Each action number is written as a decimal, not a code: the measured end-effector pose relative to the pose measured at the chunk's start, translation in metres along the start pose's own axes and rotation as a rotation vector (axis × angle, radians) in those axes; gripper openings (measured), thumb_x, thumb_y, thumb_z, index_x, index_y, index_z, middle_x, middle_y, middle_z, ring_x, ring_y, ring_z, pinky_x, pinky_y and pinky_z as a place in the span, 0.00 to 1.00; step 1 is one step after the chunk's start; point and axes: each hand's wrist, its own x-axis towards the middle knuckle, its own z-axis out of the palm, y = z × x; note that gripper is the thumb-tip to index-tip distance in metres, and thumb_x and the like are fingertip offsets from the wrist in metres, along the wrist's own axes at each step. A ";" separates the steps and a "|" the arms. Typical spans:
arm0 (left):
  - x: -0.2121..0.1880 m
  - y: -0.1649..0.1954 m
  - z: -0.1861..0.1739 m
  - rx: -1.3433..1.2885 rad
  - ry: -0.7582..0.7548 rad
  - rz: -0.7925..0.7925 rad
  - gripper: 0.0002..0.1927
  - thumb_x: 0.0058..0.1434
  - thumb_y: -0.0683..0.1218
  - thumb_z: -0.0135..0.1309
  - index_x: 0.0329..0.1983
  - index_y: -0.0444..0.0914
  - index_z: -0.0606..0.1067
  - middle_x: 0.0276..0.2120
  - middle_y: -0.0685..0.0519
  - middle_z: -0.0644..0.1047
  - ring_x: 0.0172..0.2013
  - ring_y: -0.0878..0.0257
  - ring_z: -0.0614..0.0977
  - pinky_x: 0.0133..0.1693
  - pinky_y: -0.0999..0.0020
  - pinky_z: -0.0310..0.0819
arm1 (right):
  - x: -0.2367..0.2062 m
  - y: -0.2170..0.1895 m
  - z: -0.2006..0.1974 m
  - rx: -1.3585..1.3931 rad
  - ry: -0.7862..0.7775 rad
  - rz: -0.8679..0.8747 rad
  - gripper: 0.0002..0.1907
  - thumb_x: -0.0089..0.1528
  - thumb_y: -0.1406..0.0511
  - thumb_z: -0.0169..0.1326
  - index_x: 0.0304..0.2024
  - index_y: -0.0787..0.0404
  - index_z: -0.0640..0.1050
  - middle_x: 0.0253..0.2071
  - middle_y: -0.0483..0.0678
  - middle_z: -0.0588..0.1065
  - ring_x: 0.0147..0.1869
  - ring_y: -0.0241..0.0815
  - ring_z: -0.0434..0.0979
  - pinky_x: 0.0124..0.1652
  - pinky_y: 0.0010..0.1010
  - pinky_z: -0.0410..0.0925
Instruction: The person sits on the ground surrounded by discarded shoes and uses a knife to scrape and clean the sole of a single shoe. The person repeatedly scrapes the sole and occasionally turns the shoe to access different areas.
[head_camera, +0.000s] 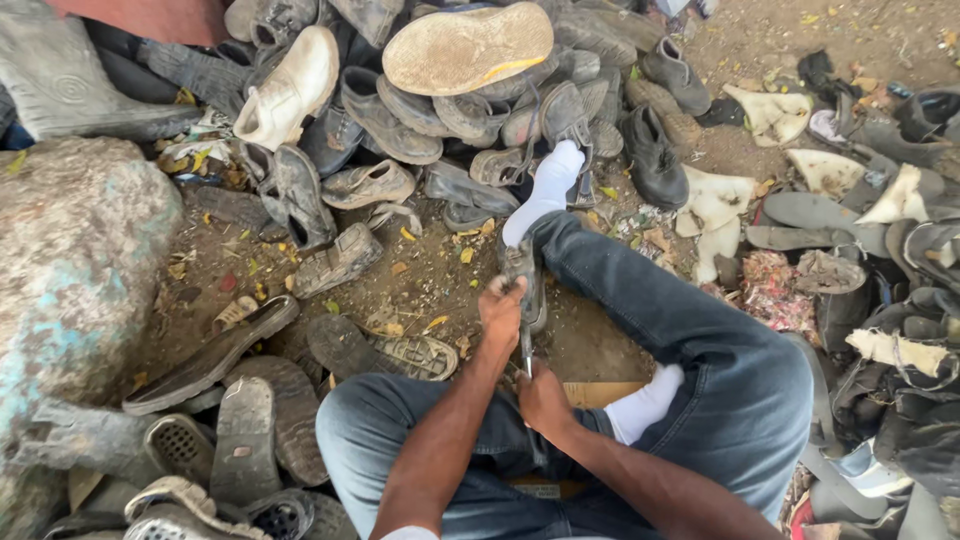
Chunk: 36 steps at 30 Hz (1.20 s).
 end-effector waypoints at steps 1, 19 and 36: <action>-0.001 0.000 0.000 -0.017 -0.008 -0.014 0.05 0.63 0.41 0.62 0.40 0.34 0.79 0.28 0.59 0.76 0.26 0.71 0.72 0.28 0.73 0.65 | 0.003 0.003 0.001 -0.012 0.014 -0.015 0.11 0.66 0.66 0.47 0.46 0.67 0.75 0.28 0.67 0.78 0.25 0.61 0.81 0.28 0.49 0.71; 0.010 0.010 0.012 -0.313 -0.014 -0.144 0.04 0.67 0.41 0.56 0.37 0.39 0.74 0.28 0.57 0.77 0.26 0.66 0.75 0.31 0.70 0.68 | 0.018 -0.020 0.014 -0.069 0.205 -0.359 0.09 0.66 0.68 0.48 0.41 0.68 0.77 0.28 0.65 0.79 0.29 0.62 0.80 0.28 0.49 0.70; -0.005 0.111 0.004 1.864 -0.777 0.526 0.16 0.59 0.37 0.50 0.43 0.44 0.83 0.70 0.48 0.63 0.73 0.50 0.54 0.70 0.43 0.43 | -0.005 -0.018 -0.018 0.482 -0.101 0.210 0.10 0.69 0.64 0.49 0.48 0.63 0.72 0.19 0.45 0.64 0.11 0.38 0.57 0.11 0.34 0.52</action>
